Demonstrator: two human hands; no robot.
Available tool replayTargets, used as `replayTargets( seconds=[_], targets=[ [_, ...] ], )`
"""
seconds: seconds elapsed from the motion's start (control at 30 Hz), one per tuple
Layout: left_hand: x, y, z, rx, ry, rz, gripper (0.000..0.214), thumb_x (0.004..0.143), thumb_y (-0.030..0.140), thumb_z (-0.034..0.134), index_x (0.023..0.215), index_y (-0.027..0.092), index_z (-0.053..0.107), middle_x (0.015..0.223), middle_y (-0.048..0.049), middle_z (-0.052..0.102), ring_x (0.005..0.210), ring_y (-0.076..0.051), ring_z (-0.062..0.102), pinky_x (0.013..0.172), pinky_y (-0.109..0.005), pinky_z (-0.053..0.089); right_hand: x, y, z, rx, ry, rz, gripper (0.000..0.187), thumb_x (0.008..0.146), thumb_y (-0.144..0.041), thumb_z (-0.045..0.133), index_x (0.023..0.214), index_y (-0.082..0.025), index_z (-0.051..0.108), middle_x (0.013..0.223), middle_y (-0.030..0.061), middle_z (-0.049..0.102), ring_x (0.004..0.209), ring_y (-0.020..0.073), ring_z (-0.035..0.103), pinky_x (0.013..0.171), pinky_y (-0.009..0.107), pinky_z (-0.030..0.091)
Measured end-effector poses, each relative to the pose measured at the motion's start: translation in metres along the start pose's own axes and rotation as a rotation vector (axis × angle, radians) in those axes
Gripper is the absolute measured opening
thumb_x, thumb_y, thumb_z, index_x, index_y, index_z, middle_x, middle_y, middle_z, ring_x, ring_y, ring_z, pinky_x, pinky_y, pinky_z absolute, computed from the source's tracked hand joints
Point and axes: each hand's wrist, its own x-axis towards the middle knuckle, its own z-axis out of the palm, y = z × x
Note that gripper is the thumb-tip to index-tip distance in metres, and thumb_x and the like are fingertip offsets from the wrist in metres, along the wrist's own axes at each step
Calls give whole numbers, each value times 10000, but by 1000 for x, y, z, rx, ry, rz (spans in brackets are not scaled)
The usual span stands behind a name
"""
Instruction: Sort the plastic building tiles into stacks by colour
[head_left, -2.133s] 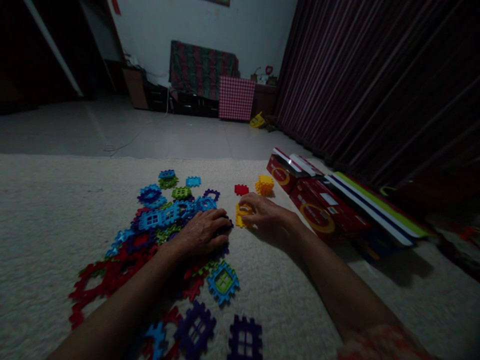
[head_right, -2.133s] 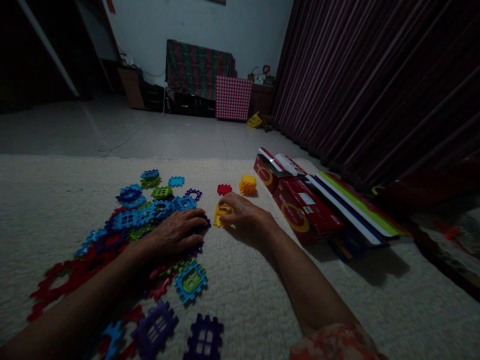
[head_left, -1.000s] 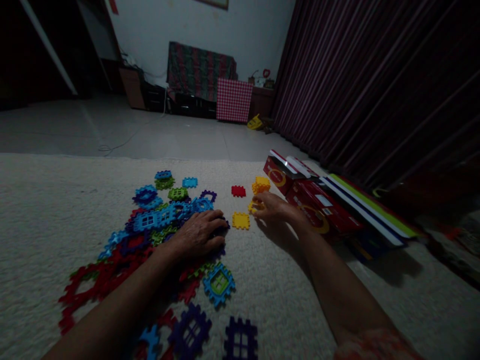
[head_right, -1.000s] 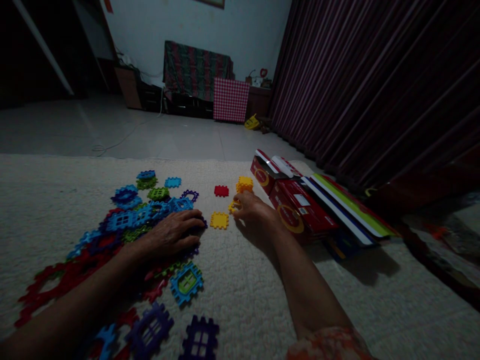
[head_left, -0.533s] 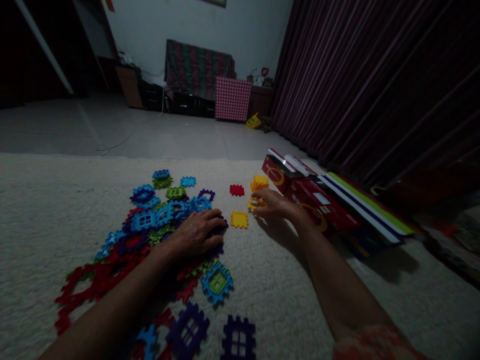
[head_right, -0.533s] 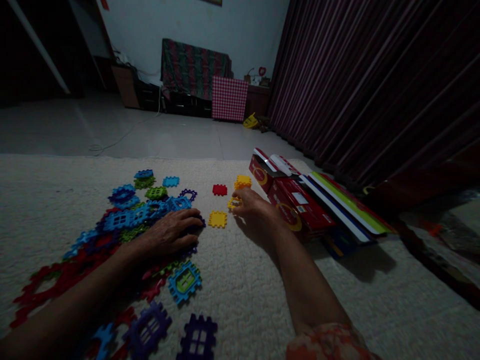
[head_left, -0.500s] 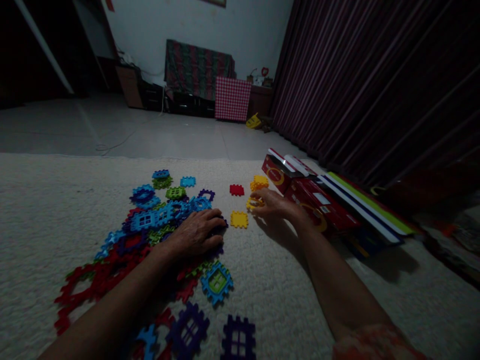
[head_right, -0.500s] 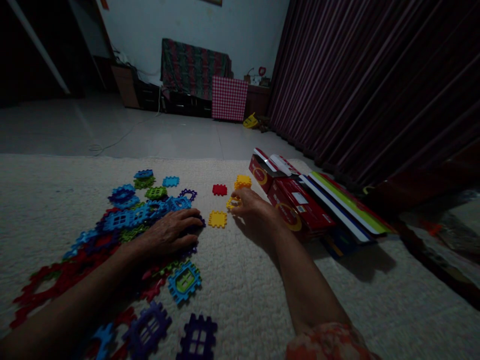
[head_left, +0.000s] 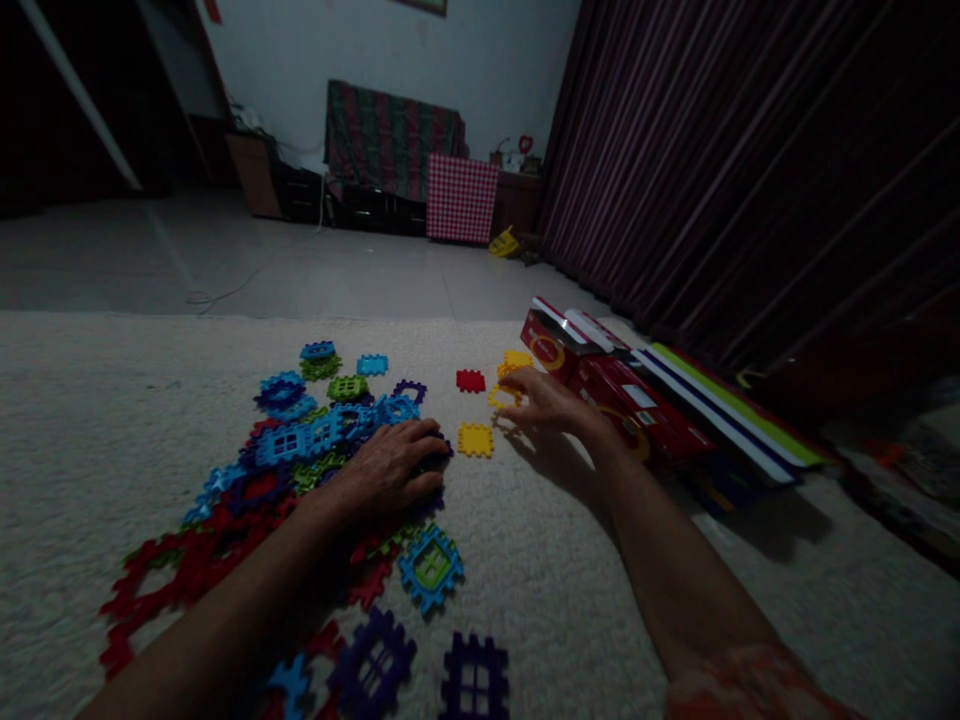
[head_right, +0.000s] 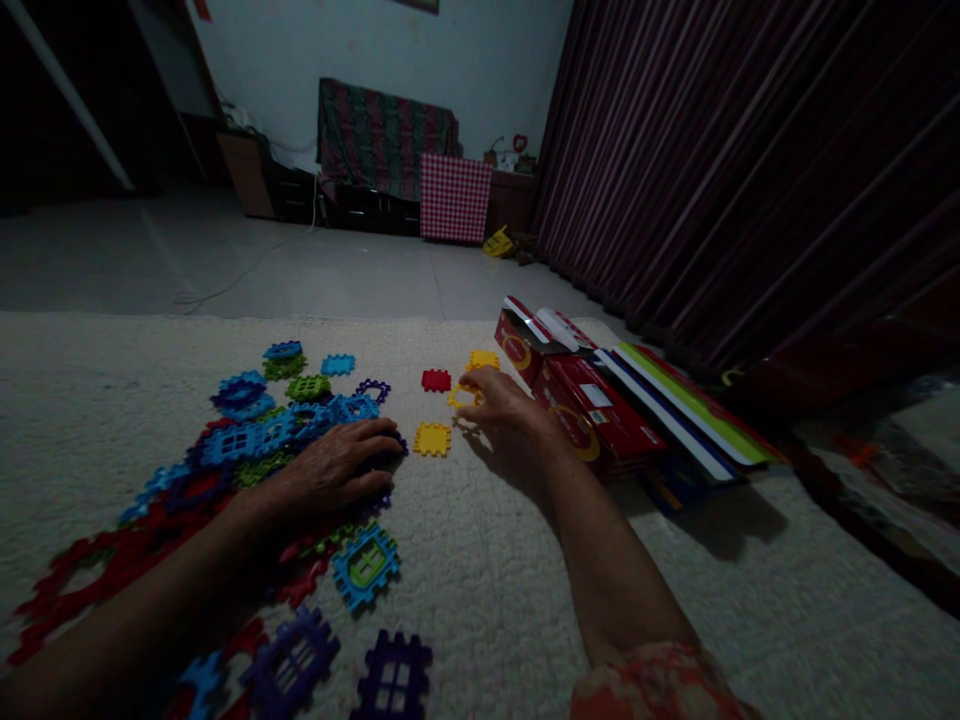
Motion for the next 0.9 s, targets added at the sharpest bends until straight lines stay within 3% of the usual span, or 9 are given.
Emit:
replayTargets(
  seconds=[0.13,0.37,0.47,0.57,0.7,0.83,0.9],
  targets=[
    [0,0,1,10,-5,-5,345,957,412,520,1254,252,593,1430,-85,522,1256,-273,527,1028,-440,443,24,-1,-13,48,148,-59,394,795,-247,690,1184,-204,641,1230,115,653,1151,256,612,1017,443,492],
    [0,0,0,17,-17,-10,355,967,415,508,1269,246,590,1445,-93,510,1277,-273,516,1037,-441,435,52,26,-1,166,378,215,369,787,-227,595,1149,-174,645,1184,120,689,1088,251,644,973,451,508],
    [0,-1,0,17,-20,-4,353,976,421,490,1271,251,583,1449,-89,507,1275,-266,516,1034,-437,434,51,28,5,196,431,195,343,788,-238,582,1119,-186,655,1159,102,704,1087,241,646,958,432,520],
    [0,-1,0,16,-20,-6,350,976,432,494,1268,260,580,1453,-83,504,1275,-268,516,1033,-446,435,43,14,6,206,391,50,311,772,-257,615,1070,-189,674,1157,106,704,1074,246,653,928,423,546],
    [0,1,-1,12,-19,-13,344,973,430,507,1259,255,584,1441,-84,514,1274,-273,519,1031,-449,443,14,-20,7,227,190,-151,300,804,-246,632,1100,-209,662,1169,94,685,1059,232,653,899,427,570],
    [0,2,-2,8,-12,-3,339,971,423,510,1255,255,590,1430,-83,522,1256,-274,529,1032,-459,446,-20,-43,6,37,16,-417,220,787,-162,641,993,-233,672,1363,97,569,1248,267,538,995,473,522],
    [0,2,-3,7,-21,-4,341,971,417,509,1255,250,591,1429,-87,521,1260,-278,526,1028,-462,448,-24,-45,3,-18,7,-455,267,770,-160,655,1023,-247,663,1393,86,540,1281,282,508,1049,509,481]
  ],
)
